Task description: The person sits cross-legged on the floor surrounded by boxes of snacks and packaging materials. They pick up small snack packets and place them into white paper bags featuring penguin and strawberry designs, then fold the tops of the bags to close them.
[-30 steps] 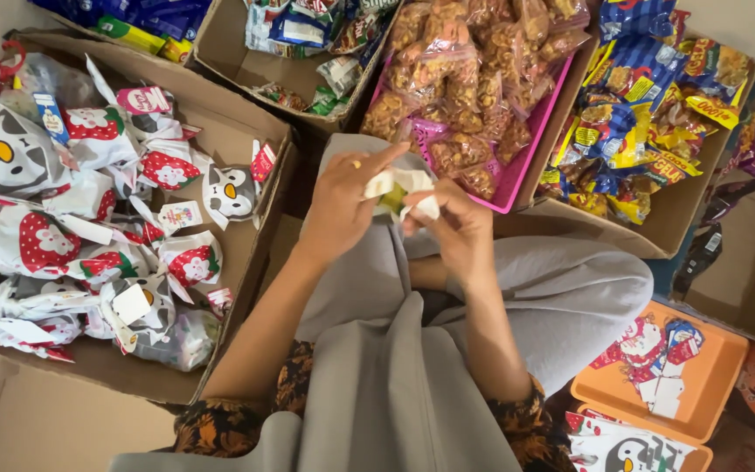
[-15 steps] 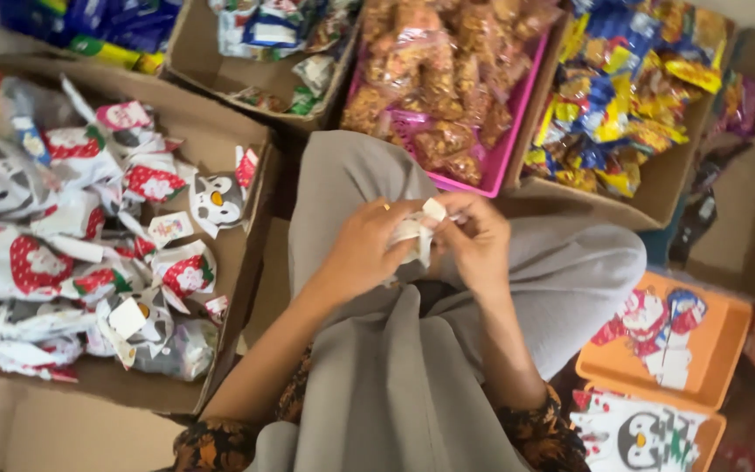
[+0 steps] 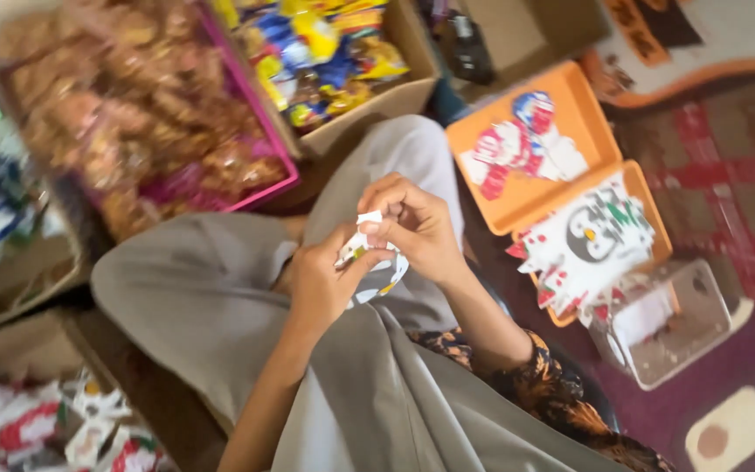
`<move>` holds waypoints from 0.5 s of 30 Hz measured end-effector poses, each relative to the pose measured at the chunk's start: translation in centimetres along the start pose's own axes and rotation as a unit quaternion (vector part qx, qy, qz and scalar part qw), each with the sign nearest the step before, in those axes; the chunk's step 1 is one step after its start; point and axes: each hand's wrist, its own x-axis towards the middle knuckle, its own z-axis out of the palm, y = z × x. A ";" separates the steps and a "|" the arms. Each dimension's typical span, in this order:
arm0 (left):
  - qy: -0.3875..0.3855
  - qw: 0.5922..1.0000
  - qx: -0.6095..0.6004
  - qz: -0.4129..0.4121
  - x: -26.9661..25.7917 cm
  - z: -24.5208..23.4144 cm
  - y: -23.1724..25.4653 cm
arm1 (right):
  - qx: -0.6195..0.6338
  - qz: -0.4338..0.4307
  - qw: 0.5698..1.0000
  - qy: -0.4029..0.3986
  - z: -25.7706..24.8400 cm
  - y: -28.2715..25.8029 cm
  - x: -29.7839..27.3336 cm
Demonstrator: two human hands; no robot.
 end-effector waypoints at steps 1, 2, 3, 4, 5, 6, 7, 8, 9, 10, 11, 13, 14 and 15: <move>-0.014 1.000 0.000 0.008 0.4 1.1 0.3 | -0.003 -0.006 1.000 0.015 -1.2 -1.2 -0.1; -0.045 0.998 0.032 0.013 0.8 2.0 0.5 | -0.039 -0.020 0.999 0.022 -2.4 -2.4 -0.3; -0.071 0.995 0.067 0.015 1.0 2.9 0.6 | -0.071 -0.032 0.997 0.025 -3.4 -3.5 -0.5; -0.081 0.994 0.069 0.019 1.2 3.3 1.4 | -0.072 -0.034 0.996 0.036 -5.3 -2.9 -1.2; -0.104 0.992 0.063 0.028 1.4 3.5 2.1 | -0.055 -0.035 0.995 0.080 -7.2 -2.2 -1.7; -0.127 0.990 0.058 0.037 1.6 3.7 2.7 | -0.038 -0.037 0.991 0.124 -9.0 -1.5 -2.3; -0.131 0.989 0.060 0.039 2.0 4.4 3.0 | -0.036 -0.039 0.990 0.128 -10.5 -0.5 -2.3; -0.145 0.987 0.057 0.046 2.3 4.9 3.3 | -0.043 -0.026 0.989 0.142 -12.0 0.5 -2.4; -0.156 0.985 0.053 0.053 2.7 5.5 3.6 | -0.049 -0.013 0.987 0.153 -13.4 1.6 -2.3; -0.157 0.985 0.055 0.054 2.7 6.1 3.1 | -0.047 -0.015 0.987 0.155 -15.5 2.5 -1.9; -0.167 0.984 0.056 0.033 2.8 6.6 2.7 | -0.074 0.026 0.984 0.158 -17.5 3.5 -1.4; -0.178 0.982 0.060 0.012 3.0 7.1 2.0 | -0.098 0.067 0.980 0.162 -22.4 6.9 -0.8; -0.176 0.983 0.051 -0.027 3.1 7.1 1.9 | -0.186 0.125 0.943 0.246 -25.4 9.4 -0.5; -0.172 0.982 0.040 -0.067 3.2 7.1 1.7 | -0.272 0.182 0.888 0.323 -28.3 11.8 -0.3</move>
